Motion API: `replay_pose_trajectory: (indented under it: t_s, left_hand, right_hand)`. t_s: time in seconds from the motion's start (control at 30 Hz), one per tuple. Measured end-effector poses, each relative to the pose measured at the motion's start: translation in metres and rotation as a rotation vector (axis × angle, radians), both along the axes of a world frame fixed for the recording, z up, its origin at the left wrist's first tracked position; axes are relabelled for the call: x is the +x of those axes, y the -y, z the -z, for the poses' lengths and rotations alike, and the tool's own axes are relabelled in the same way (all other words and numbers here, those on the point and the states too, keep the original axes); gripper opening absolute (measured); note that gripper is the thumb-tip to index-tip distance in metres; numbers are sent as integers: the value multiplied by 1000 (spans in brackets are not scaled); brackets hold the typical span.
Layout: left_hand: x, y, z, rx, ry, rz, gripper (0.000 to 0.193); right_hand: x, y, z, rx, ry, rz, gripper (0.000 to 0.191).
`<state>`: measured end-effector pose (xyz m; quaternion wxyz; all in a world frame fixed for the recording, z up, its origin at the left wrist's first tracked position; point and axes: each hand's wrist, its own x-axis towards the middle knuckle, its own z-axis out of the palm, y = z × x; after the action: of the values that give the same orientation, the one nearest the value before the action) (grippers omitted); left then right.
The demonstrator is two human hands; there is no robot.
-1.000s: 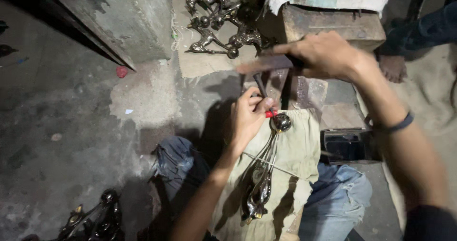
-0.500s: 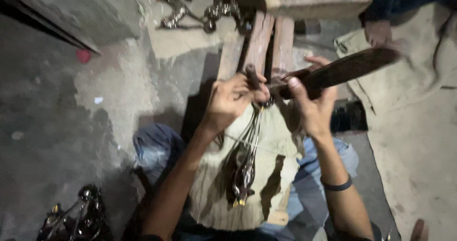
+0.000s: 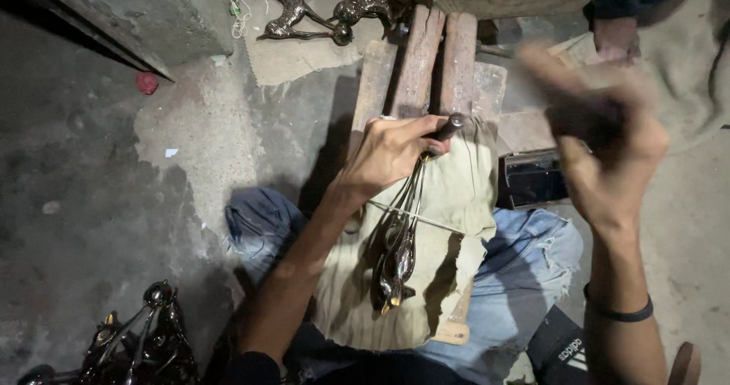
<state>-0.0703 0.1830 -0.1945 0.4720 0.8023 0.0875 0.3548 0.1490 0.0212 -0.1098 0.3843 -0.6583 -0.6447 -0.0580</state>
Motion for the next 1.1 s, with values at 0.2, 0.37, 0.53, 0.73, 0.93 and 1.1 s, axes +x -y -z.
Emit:
replay_pose_trajectory:
  t_s: [0.2, 0.37, 0.53, 0.73, 0.93, 1.1]
  left_hand:
    - [1, -3, 0, 83, -8, -25, 33]
    - [0, -2, 2, 47, 18, 7, 40]
    - [-2, -2, 1, 242, -11, -75, 40]
    - [-3, -1, -6, 179, -42, -17, 33]
    - [0, 0, 0, 128, 2, -85, 32]
    - [4, 6, 7, 80, 72, -138, 26]
  right_hand:
    - [-13, 0, -8, -112, 579, 159, 41]
    - [-17, 4, -7, 15, 222, 30, 43]
    - [-12, 15, -5, -1, 262, 98, 39]
    - [-12, 25, -3, -83, 518, 208, 53]
    - [-9, 28, -8, -220, 620, 212, 71]
    - [-7, 15, -19, -49, 180, 124, 61]
